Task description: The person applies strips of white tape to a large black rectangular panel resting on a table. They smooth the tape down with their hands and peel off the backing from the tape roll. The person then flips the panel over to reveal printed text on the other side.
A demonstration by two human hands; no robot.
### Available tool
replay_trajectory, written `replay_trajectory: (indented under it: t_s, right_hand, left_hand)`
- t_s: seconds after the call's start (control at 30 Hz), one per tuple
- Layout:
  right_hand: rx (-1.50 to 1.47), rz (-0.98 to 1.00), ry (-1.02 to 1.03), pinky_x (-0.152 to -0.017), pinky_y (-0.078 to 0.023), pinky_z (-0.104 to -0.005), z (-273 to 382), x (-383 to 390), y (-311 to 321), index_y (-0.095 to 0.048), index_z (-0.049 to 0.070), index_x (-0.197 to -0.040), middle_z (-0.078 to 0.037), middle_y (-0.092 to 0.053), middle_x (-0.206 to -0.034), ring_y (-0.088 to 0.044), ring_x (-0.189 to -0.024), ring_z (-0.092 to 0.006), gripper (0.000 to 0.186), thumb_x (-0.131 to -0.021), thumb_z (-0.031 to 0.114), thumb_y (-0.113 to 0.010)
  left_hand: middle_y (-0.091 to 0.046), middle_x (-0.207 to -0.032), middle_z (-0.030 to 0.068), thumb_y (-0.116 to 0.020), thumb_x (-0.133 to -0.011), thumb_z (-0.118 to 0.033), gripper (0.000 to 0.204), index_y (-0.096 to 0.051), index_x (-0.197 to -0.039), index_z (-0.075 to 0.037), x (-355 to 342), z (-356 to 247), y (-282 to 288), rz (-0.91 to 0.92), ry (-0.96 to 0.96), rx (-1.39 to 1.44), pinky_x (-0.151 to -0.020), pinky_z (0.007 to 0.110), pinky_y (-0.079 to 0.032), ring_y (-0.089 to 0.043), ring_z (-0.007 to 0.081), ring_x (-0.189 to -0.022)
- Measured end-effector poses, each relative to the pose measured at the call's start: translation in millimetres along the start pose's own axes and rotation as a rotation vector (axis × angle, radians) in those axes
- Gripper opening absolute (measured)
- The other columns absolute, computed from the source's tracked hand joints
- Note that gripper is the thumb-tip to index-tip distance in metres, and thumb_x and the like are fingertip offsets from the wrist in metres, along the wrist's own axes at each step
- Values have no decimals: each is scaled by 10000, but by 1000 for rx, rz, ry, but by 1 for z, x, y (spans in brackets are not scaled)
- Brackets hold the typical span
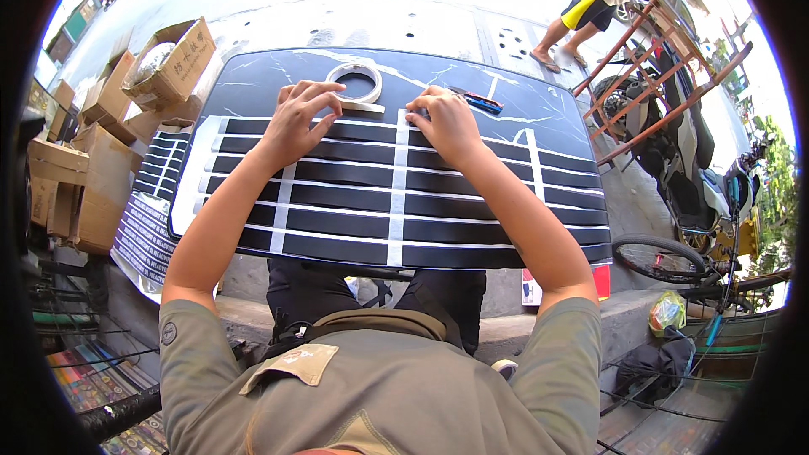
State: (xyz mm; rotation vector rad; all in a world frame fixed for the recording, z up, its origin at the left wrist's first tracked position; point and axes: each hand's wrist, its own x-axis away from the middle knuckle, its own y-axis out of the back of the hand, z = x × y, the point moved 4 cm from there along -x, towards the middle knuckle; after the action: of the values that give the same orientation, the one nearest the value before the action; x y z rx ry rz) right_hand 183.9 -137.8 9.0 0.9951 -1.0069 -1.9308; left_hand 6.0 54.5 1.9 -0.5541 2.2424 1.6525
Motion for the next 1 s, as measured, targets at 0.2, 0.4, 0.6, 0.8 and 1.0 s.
replay_trajectory:
  t_s: [0.2, 0.4, 0.6, 0.8, 1.0]
  right_hand:
    - [-21, 48, -73, -892, -493, -403, 2, -8, 0, -789, 88, -931, -81, -704, -957, -682, -899, -264, 141, -903, 223, -760]
    - [50, 9, 27, -793, -517, -370, 8, -4, 1, -755, 50, -954, -96, -711, -946, -694, -842, -237, 139, -936, 186, -730]
    - [-177, -8, -51, -778, -534, -365, 0, 0, 2, -722, -1, -980, -133, -701, -940, -692, -854, -241, 176, -960, 172, -700]
    - [-333, -24, -124, -782, -537, -379, -14, -3, -5, -715, -2, -1011, -148, -733, -927, -688, -827, -264, 198, -962, 186, -676]
    - [-447, 34, -161, -738, -545, -304, -17, -7, -9, -680, -21, -1032, -81, -706, -901, -670, -795, -148, 178, -1000, 154, -672]
  left_hand:
    - [-593, -1454, -16, -676, -970, -201, 175, -713, -1138, -168, 0, 2, -7, 72, 28, -31, -1164, 421, -292, -467, 216, -1355]
    - [-602, -1415, 10, -660, -973, -187, 231, -717, -1194, -151, -2, -9, 1, -52, 14, -61, -1140, 439, -304, -468, 220, -1350]
    - [-682, -1219, 44, -655, -967, -144, 257, -750, -1206, -154, -10, -63, -12, 85, -222, 114, -1069, 416, -356, -595, 218, -1176]
    - [-668, -1182, 87, -642, -977, -162, 268, -736, -1217, -93, -17, -75, -29, 173, -154, 168, -1048, 427, -390, -594, 263, -1148]
    - [-635, -1175, 112, -659, -963, -202, 279, -693, -1200, -59, -22, -76, -34, 190, -134, 142, -1040, 435, -407, -572, 285, -1152]
